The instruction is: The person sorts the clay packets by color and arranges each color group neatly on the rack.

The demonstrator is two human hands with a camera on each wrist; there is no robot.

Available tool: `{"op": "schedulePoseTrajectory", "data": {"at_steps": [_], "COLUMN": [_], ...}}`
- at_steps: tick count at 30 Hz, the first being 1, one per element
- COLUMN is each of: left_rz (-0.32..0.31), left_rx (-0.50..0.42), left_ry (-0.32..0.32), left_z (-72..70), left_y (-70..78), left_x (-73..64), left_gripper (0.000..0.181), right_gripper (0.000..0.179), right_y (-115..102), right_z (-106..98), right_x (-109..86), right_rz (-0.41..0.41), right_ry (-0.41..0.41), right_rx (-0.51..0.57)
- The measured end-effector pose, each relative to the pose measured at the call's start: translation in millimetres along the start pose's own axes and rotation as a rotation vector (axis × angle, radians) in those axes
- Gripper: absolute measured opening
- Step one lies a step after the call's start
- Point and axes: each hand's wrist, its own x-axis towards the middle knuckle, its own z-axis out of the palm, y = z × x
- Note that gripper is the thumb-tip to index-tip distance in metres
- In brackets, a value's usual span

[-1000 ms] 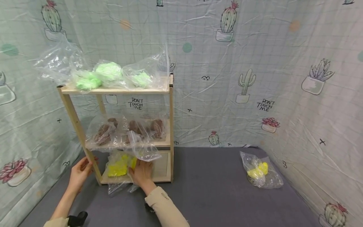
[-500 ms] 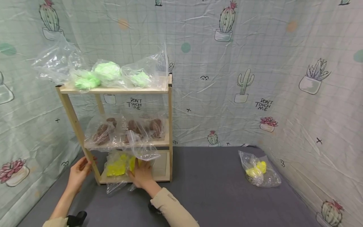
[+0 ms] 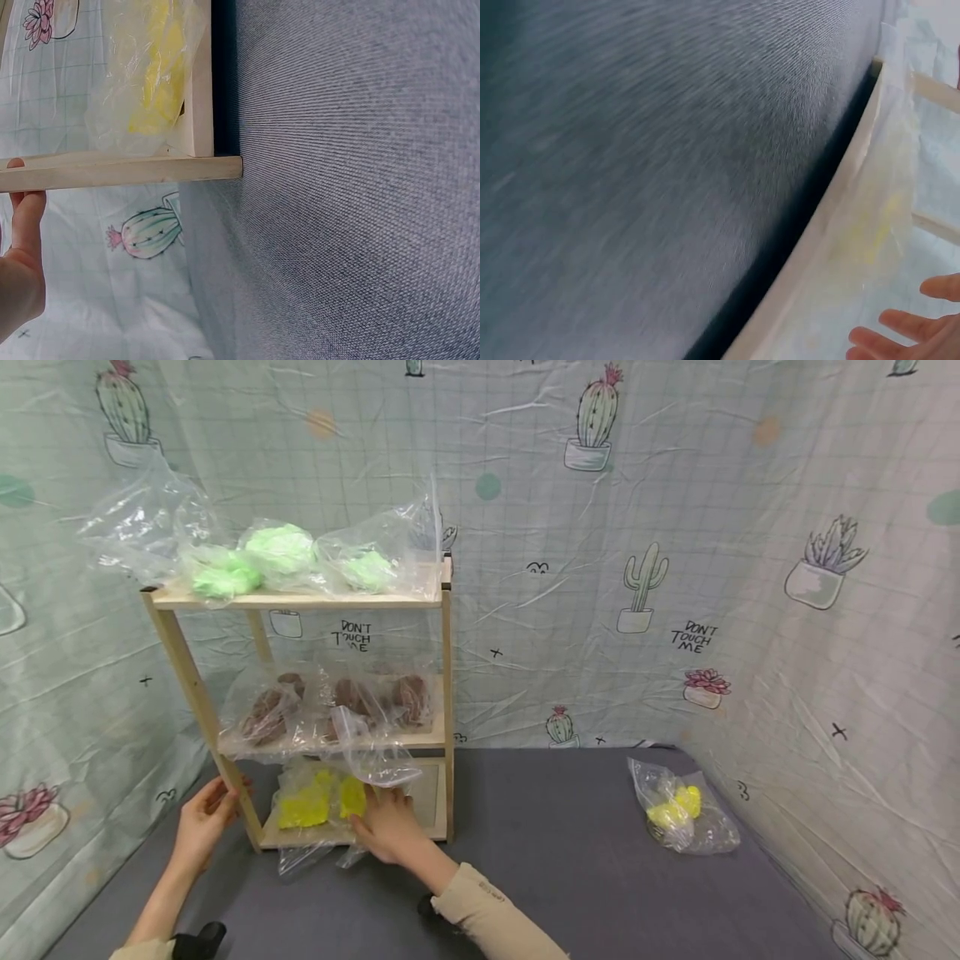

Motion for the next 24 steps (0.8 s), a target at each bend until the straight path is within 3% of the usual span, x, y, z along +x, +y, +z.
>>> {"op": "schedulePoseTrajectory", "data": {"at_steps": [4, 15, 24], "left_rz": [0.003, -0.018, 0.0], "left_rx": [-0.009, 0.033, 0.023], "left_ry": [-0.005, 0.008, 0.017], "left_z": [0.7, 0.7, 0.5], "left_y": [0.5, -0.1, -0.5], "left_x": [-0.3, -1.3, 0.2], "left_gripper": [0.025, 0.023, 0.029], "right_gripper": [0.054, 0.044, 0.033], "right_y": [9.4, 45.5, 93.3], "right_z": [-12.7, -56.6, -79.6], "right_x": [-14.1, -59.1, -101.2], "right_rz": [-0.037, -0.216, -0.294], "right_ry": [0.001, 0.089, 0.295], "right_rx": [0.043, -0.012, -0.013]}}
